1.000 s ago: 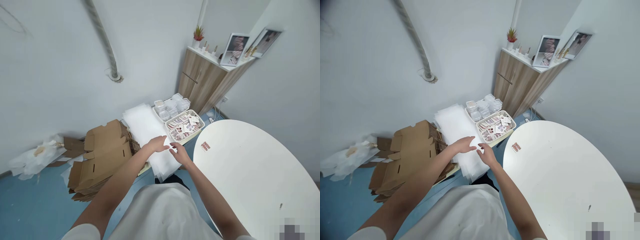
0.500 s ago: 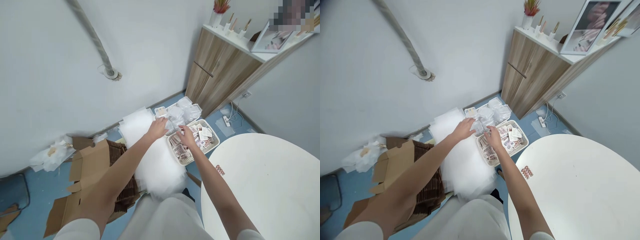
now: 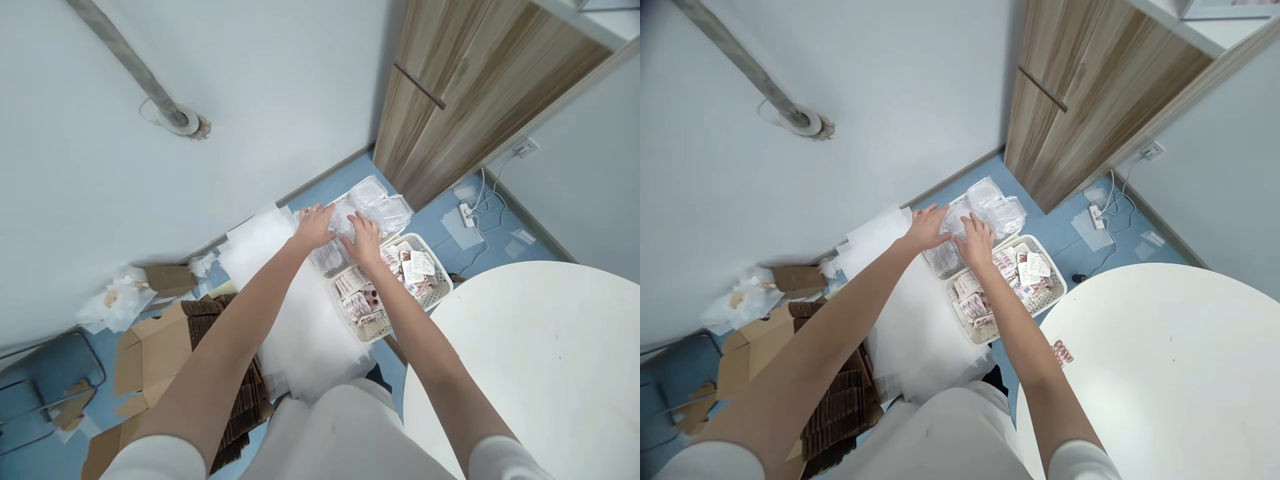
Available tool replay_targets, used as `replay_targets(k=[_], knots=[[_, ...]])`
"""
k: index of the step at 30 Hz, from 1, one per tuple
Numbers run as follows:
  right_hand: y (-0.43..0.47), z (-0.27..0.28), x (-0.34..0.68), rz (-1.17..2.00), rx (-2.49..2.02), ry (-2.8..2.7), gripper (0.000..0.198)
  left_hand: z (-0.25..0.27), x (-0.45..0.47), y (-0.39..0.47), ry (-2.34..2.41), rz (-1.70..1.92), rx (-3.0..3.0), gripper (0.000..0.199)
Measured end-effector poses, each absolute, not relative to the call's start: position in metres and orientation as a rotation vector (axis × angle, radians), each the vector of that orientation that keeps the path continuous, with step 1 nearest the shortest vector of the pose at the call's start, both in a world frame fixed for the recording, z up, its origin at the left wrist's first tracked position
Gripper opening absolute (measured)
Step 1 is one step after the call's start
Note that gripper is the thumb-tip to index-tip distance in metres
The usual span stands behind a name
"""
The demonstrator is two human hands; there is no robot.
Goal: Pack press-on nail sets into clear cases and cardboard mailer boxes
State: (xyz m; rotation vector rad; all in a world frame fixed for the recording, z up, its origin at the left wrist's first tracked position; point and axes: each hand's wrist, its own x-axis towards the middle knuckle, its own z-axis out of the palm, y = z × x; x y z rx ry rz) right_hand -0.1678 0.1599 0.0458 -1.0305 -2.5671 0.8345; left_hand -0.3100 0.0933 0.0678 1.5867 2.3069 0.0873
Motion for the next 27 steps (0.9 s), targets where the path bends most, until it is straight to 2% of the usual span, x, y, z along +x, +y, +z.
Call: replay_targets(k=[5,10,15,19,23,27], knots=[[0.155,0.041,-0.166,0.886,-1.025,-2.434,0.039,0.063,-0.303,0.090,2.331,0.331,1.459,0.072],[0.153,0.037,-0.157,1.087,-0.859,-2.218,0.035,0.062,-0.290,0.083,2.289,0.557,1.457,0.071],[0.140,0.042,-0.141,1.301,-0.801,-1.940,0.040,0.063,-0.276,0.071,2.197,0.852,1.488,0.070],[0.116,0.058,-0.122,1.422,-0.820,-1.708,0.039,0.082,-0.257,0.050,2.055,1.099,1.512,0.070],[0.079,0.080,-0.089,1.463,-0.932,-1.523,0.035,0.111,-0.223,0.009,1.922,1.171,1.431,0.073],[0.033,0.096,-0.040,1.594,-1.051,-1.415,0.043,0.133,-0.184,-0.042,1.810,1.240,1.211,0.067]])
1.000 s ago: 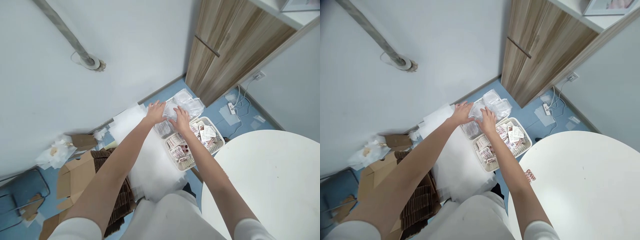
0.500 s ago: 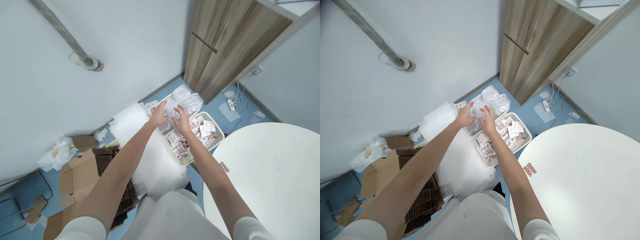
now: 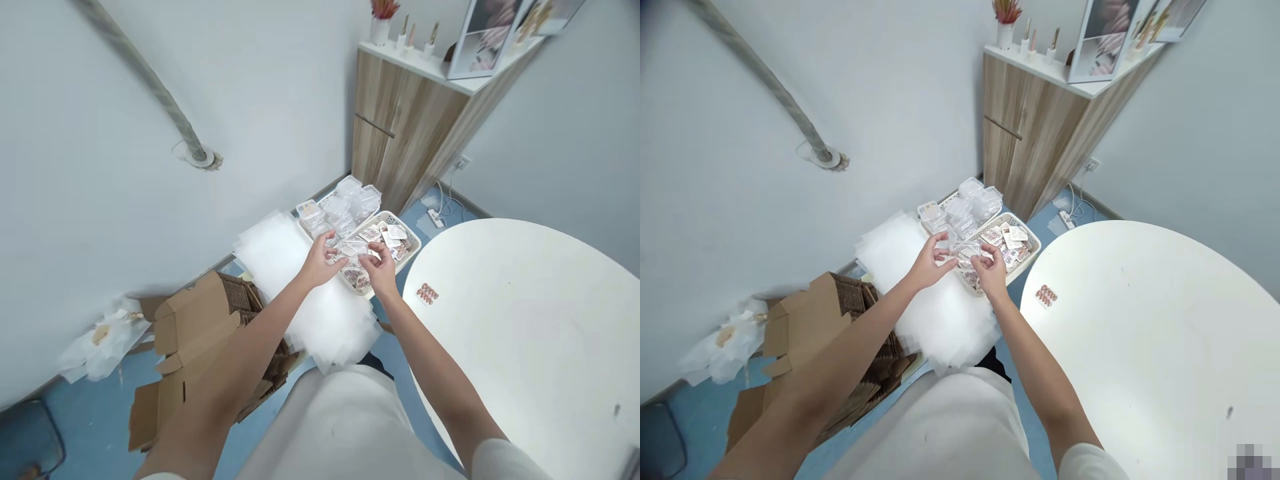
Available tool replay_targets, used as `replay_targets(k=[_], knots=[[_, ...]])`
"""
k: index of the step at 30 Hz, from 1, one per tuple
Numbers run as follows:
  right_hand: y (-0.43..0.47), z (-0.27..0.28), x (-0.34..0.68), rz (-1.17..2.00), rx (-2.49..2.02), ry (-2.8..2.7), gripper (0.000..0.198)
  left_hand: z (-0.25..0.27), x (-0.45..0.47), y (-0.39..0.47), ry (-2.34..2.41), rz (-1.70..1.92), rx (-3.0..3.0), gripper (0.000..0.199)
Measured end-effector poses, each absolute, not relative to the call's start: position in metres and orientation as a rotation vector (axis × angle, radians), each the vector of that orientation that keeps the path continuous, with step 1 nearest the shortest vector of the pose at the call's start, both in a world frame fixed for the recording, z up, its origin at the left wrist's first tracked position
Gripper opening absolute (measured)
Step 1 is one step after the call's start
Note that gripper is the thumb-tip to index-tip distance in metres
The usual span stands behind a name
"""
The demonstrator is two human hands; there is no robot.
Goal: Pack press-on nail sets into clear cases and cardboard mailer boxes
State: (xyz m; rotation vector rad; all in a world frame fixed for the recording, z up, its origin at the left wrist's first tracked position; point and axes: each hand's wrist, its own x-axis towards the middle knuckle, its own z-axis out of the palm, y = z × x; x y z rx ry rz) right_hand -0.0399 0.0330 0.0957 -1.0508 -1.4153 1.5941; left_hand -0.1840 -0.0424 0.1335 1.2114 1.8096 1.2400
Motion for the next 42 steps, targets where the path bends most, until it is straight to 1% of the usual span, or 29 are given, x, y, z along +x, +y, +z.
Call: replay_targets(k=[2,6,11,13,16,20,22,25,30,35,39,42], knots=[[0.010,0.103,-0.014,1.637,-1.039,-1.391,0.044,0.139,-0.167,-0.065,1.695,1.241,1.078,0.062],[-0.026,0.120,0.037,1.703,-0.999,-1.414,0.039,0.141,-0.136,-0.095,1.466,1.139,0.931,0.048],[-0.053,0.140,0.096,1.792,-0.992,-1.453,0.035,0.142,-0.087,-0.104,1.221,0.983,1.001,0.037],[-0.061,0.143,0.118,1.833,-0.993,-1.449,0.037,0.143,-0.065,-0.104,1.126,0.913,1.043,0.035],[-0.070,0.141,0.150,1.844,-1.019,-1.429,0.045,0.140,-0.032,-0.102,1.085,0.837,1.090,0.034],[-0.078,0.131,0.194,1.649,-1.175,-1.301,0.051,0.129,0.014,-0.096,1.055,0.743,1.062,0.035],[-0.084,0.126,0.220,1.557,-1.261,-1.205,0.050,0.121,0.037,-0.094,1.054,0.713,0.994,0.034],[-0.097,0.118,0.262,1.511,-1.347,-1.053,0.045,0.112,0.070,-0.093,1.098,0.718,0.871,0.032],[-0.119,0.104,0.314,1.606,-1.411,-0.861,0.041,0.109,0.112,-0.090,1.088,0.688,0.724,0.030],[-0.125,0.093,0.331,1.642,-1.351,-0.781,0.042,0.101,0.153,-0.088,1.038,0.732,0.630,0.028],[-0.127,0.087,0.343,1.512,-1.398,-0.693,0.038,0.088,0.184,-0.092,1.099,0.719,0.669,0.029],[-0.126,0.081,0.358,1.364,-1.499,-0.686,0.036,0.083,0.201,-0.095,1.300,0.765,0.853,0.037]])
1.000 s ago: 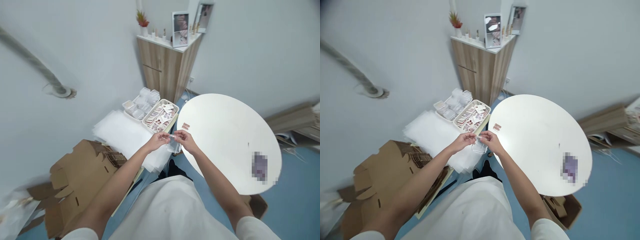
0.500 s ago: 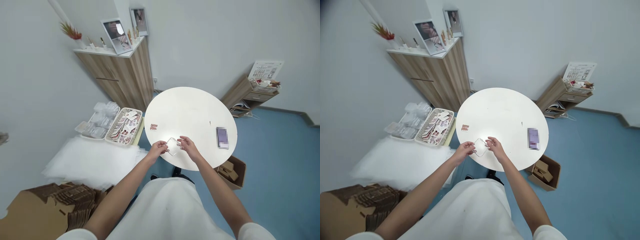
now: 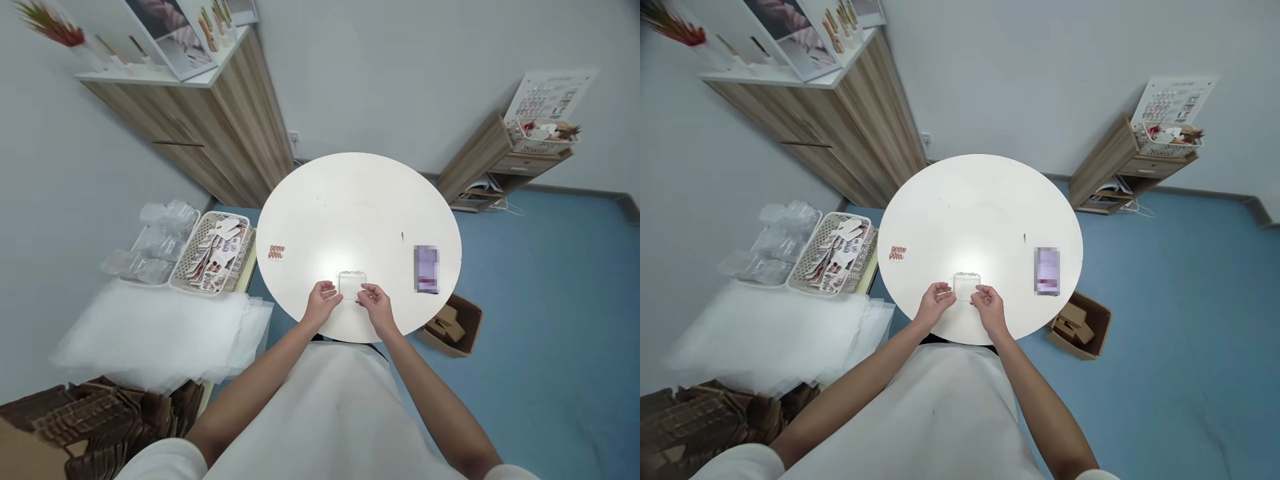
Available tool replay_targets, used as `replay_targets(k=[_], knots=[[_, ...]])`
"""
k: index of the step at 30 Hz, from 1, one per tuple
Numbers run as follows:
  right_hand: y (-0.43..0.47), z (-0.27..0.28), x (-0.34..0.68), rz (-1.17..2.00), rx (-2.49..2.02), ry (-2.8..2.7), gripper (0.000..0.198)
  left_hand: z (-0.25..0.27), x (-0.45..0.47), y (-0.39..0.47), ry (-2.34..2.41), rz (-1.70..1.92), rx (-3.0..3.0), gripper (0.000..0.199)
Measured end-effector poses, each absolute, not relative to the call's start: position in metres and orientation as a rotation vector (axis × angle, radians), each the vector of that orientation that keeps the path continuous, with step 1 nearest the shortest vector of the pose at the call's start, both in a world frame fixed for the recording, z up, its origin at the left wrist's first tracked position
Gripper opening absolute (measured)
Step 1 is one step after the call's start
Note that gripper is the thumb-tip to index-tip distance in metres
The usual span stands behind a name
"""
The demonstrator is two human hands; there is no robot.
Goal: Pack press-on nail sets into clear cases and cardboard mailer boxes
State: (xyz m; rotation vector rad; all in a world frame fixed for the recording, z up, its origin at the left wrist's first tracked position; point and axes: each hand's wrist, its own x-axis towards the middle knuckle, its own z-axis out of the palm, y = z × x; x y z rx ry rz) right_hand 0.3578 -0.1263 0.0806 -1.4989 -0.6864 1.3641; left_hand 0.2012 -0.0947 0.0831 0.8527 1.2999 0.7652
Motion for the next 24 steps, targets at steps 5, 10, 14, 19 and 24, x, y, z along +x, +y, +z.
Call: replay_targets(k=[5,10,14,19,24], knots=[[-0.122,0.077,0.368,1.054,-1.785,-0.840,0.030,0.089,0.224,-0.089,1.205,0.615,1.096,0.041],[-0.121,0.090,0.351,0.872,-1.730,-1.255,0.033,0.090,0.233,-0.075,1.088,0.638,0.912,0.042],[-0.122,0.092,0.344,0.754,-1.792,-1.263,0.039,0.085,0.222,-0.064,1.087,0.612,0.768,0.038],[-0.120,0.080,0.349,1.184,-1.680,-0.692,0.040,0.080,0.207,-0.058,1.007,0.485,0.796,0.042],[-0.120,0.079,0.356,1.313,-1.538,-0.375,0.041,0.083,0.196,-0.054,1.003,0.521,1.237,0.086]])
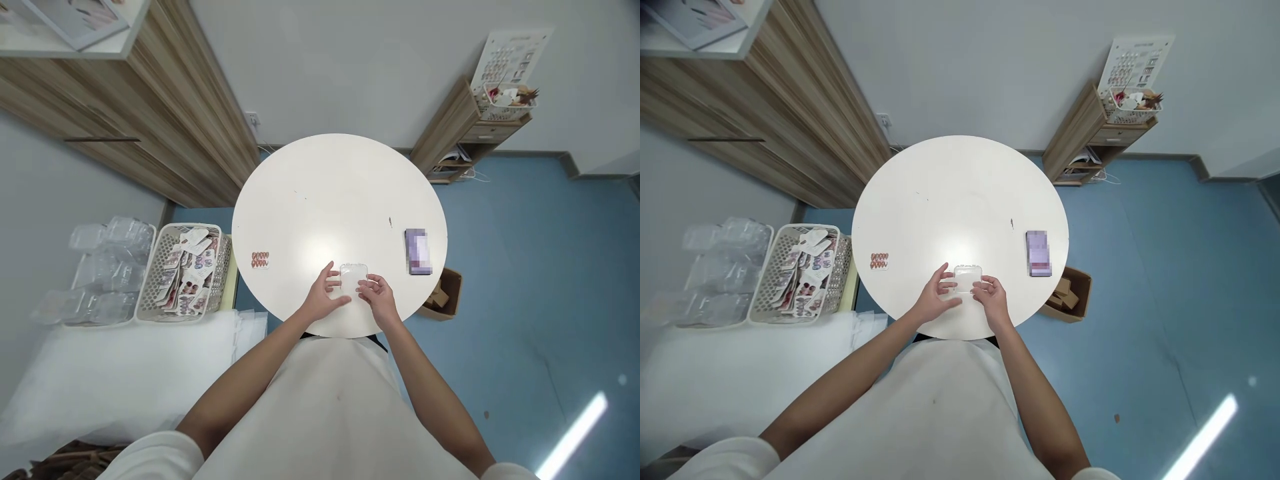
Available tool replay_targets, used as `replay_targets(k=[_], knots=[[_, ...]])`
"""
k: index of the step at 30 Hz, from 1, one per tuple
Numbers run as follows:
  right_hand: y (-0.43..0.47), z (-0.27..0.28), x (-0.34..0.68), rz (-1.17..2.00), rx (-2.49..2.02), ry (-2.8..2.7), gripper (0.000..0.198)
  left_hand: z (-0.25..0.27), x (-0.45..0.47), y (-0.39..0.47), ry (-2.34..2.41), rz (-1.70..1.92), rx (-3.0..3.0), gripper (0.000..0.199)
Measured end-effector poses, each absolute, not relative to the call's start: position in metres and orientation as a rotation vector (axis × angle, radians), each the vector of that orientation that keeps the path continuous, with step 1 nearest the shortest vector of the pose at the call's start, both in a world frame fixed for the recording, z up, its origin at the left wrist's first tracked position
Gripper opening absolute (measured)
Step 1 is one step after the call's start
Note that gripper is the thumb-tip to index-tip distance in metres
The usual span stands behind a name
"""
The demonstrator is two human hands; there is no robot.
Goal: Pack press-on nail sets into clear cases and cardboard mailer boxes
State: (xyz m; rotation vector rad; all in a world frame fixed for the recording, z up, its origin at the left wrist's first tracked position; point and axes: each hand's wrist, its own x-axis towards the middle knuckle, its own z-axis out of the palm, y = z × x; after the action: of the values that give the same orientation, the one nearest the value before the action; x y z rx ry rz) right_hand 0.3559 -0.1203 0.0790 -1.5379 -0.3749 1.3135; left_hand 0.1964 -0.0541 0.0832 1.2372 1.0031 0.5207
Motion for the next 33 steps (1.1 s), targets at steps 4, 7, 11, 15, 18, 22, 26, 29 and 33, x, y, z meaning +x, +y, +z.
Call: replay_targets(k=[4,7,11,15,18,22,26,29,33], knots=[[-0.115,0.085,0.367,1.370,-1.517,-0.388,0.044,0.084,0.197,-0.043,0.978,0.479,1.636,0.098],[-0.112,0.086,0.378,1.438,-1.527,-0.473,0.047,0.080,0.203,-0.036,0.929,0.450,1.748,0.087],[-0.112,0.086,0.394,1.437,-1.604,-0.767,0.062,0.077,0.208,-0.034,0.895,0.434,1.738,0.076],[-0.109,0.090,0.407,1.319,-1.591,-1.324,0.080,0.078,0.207,-0.036,0.900,0.421,1.602,0.075],[-0.103,0.092,0.411,1.325,-1.519,-1.554,0.066,0.079,0.205,-0.037,0.894,0.420,1.478,0.076],[-0.096,0.092,0.410,1.234,-1.517,-1.609,0.051,0.080,0.204,-0.040,0.846,0.432,1.316,0.078],[-0.095,0.094,0.410,1.168,-1.504,-1.589,0.046,0.078,0.206,-0.043,0.814,0.460,1.194,0.081],[-0.097,0.099,0.409,1.152,-1.505,-1.573,0.044,0.078,0.207,-0.043,0.787,0.460,1.183,0.081],[-0.097,0.105,0.409,1.110,-1.504,-1.558,0.042,0.082,0.207,-0.042,0.753,0.456,1.214,0.080]])
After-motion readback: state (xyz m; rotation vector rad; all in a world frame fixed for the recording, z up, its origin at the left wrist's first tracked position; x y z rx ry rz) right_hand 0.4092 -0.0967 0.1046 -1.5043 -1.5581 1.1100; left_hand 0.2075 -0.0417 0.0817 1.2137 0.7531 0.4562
